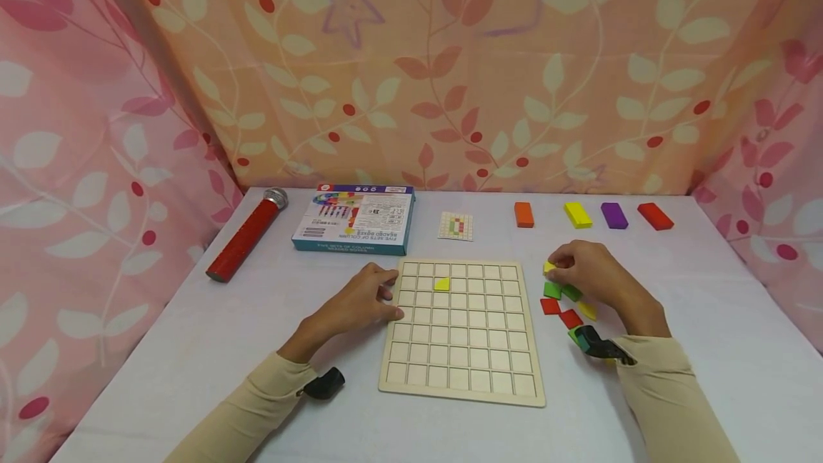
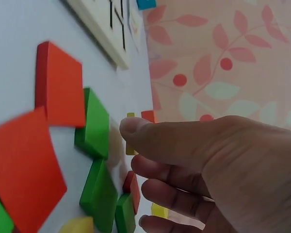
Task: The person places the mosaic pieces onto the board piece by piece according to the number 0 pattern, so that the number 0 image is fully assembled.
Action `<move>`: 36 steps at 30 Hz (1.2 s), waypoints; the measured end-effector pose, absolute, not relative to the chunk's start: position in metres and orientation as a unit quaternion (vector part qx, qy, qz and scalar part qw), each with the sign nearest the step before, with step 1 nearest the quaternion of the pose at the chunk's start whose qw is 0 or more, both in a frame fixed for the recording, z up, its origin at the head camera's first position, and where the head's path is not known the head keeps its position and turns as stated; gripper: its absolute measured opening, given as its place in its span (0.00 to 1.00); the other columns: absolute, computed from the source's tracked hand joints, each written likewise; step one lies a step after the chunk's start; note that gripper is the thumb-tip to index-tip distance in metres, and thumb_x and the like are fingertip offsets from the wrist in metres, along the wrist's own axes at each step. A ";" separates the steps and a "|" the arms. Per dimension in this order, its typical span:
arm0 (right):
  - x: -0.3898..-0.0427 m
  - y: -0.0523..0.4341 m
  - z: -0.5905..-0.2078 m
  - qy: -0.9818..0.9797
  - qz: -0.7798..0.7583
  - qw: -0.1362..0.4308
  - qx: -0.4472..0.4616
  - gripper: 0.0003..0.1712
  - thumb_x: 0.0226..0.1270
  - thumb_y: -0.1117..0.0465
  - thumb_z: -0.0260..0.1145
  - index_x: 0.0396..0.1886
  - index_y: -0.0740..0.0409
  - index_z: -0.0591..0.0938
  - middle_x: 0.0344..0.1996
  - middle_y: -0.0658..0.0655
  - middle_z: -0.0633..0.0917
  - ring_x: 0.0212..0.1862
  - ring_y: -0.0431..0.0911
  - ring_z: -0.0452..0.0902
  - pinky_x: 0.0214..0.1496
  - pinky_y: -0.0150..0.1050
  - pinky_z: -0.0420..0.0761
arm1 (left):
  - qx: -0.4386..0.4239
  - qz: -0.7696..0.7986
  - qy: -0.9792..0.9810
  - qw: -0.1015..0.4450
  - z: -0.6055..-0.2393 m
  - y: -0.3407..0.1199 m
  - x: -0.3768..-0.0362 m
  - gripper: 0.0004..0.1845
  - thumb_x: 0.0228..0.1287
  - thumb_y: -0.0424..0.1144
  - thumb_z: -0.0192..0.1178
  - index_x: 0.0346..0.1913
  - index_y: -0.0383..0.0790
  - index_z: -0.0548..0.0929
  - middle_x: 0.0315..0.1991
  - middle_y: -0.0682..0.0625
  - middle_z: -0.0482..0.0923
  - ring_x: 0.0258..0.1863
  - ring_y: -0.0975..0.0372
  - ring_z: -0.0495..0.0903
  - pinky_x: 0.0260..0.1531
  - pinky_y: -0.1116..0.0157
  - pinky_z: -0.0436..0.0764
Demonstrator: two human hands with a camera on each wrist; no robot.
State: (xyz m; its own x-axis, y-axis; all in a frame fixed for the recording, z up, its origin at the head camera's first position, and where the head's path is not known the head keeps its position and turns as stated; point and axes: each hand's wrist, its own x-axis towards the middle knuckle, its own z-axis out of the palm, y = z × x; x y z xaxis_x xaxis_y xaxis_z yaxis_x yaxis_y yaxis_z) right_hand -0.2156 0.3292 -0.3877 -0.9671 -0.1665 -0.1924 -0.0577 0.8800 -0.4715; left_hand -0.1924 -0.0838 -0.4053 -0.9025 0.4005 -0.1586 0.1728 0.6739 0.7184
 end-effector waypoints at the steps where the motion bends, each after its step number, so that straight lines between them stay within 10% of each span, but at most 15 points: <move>1: -0.215 0.327 -0.387 0.962 -0.241 0.110 -0.061 0.23 0.70 0.56 0.74 0.57 0.67 0.87 0.42 0.58 0.87 0.45 0.52 0.78 0.46 0.42 0.81 | 0.158 0.371 0.902 0.154 -0.405 -0.084 -0.192 0.44 0.62 0.36 0.78 0.77 0.28 0.68 0.54 0.45 0.70 0.49 0.59 0.74 0.50 0.61 0.77; 36: -0.199 0.215 -0.396 0.941 -0.289 0.072 -0.160 0.16 0.69 0.63 0.76 0.53 0.63 0.90 0.39 0.52 0.84 0.41 0.47 0.75 0.45 0.42 0.78 | 0.164 0.375 0.900 0.151 -0.408 -0.084 -0.193 0.43 0.61 0.35 0.79 0.76 0.27 0.69 0.53 0.44 0.69 0.49 0.58 0.73 0.49 0.61 0.76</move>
State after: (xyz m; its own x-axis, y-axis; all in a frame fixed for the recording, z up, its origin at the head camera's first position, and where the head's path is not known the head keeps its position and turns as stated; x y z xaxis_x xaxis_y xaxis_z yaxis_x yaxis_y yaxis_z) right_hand -0.1991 0.2154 -0.3958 -0.9387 -0.3422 -0.0428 -0.2590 0.7814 -0.5677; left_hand -0.1930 -0.0840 -0.4080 -0.9009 0.4077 -0.1486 0.1816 0.6652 0.7243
